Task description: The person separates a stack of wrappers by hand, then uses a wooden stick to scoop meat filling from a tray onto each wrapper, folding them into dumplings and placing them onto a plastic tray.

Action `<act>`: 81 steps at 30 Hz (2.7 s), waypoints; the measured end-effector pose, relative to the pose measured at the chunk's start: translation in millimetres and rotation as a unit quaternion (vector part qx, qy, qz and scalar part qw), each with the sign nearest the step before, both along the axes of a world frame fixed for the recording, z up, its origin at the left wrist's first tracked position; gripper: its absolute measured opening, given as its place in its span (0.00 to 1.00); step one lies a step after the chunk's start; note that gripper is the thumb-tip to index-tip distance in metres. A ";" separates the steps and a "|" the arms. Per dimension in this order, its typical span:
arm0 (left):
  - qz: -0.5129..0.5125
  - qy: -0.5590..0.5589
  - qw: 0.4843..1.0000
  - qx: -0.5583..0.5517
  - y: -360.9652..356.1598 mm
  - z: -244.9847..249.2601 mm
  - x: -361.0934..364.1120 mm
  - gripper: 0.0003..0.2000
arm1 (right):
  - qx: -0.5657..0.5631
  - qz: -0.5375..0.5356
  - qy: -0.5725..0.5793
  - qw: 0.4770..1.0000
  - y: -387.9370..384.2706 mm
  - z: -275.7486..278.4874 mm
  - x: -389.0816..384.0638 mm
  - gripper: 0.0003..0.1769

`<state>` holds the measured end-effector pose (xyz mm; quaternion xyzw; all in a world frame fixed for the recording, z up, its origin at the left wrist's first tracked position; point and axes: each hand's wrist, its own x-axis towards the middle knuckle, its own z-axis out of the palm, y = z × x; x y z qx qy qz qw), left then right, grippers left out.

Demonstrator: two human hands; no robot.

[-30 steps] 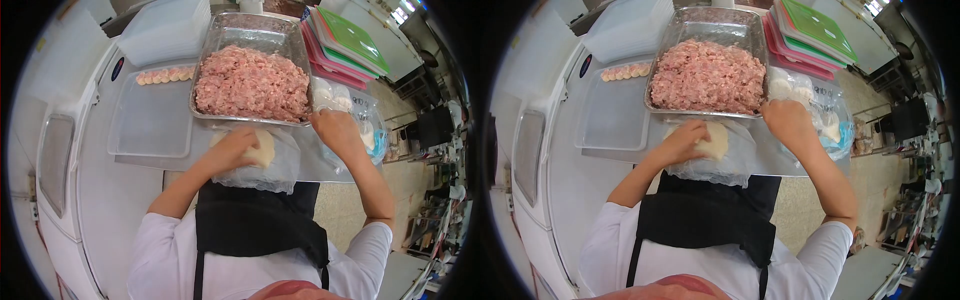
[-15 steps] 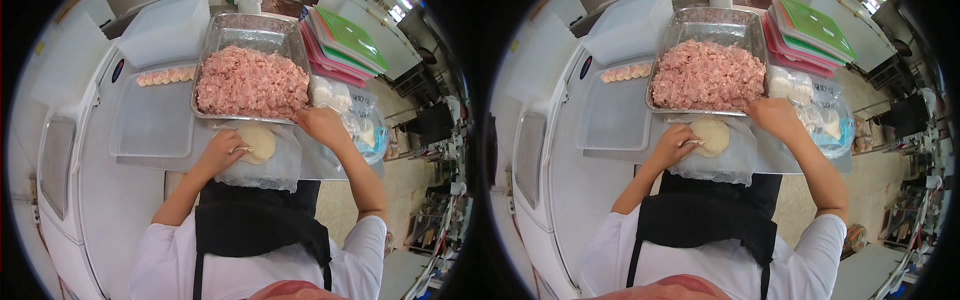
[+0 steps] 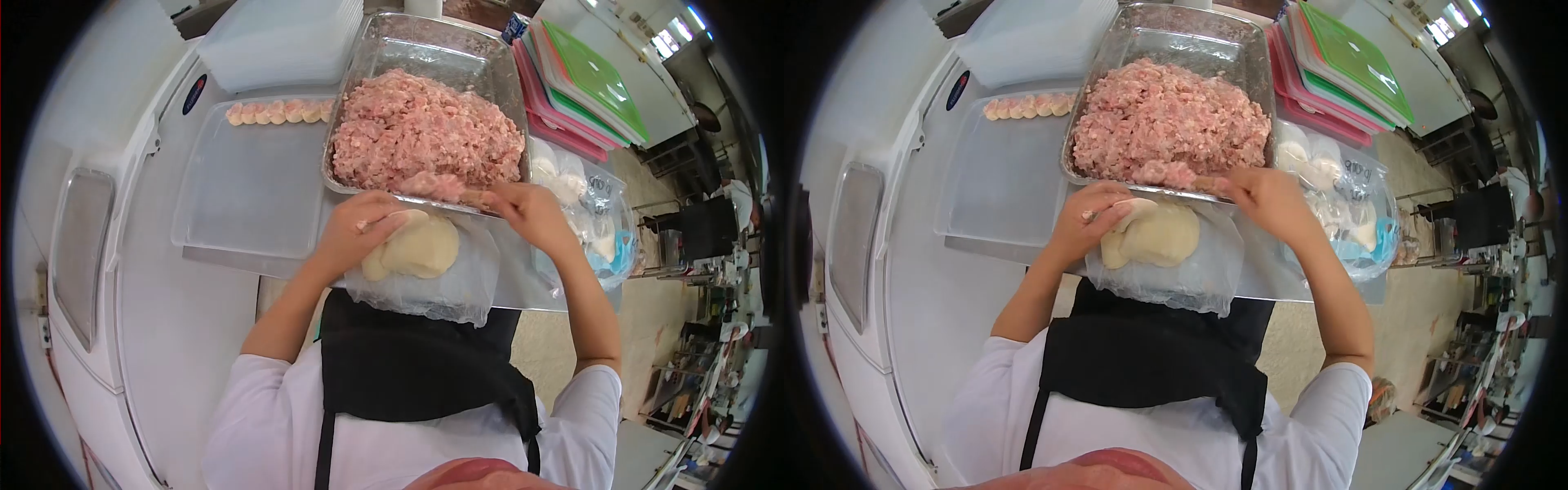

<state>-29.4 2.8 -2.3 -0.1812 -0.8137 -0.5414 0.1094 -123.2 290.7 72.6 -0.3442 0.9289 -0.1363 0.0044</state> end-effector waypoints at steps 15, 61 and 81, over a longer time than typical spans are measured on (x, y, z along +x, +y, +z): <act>-0.107 0.076 0.982 -0.132 19.3 15.0 -10.2 0.09 | -0.039 0.028 0.069 0.996 15.8 18.4 -8.0 0.13; -0.031 -0.206 0.666 0.716 24.5 82.0 -115.0 0.30 | -0.092 -0.016 0.097 0.991 -32.2 65.1 22.8 0.15; -0.095 -0.074 0.991 -0.052 -4.6 78.2 -117.4 0.20 | -0.072 -0.053 0.088 0.992 -4.3 53.5 7.1 0.14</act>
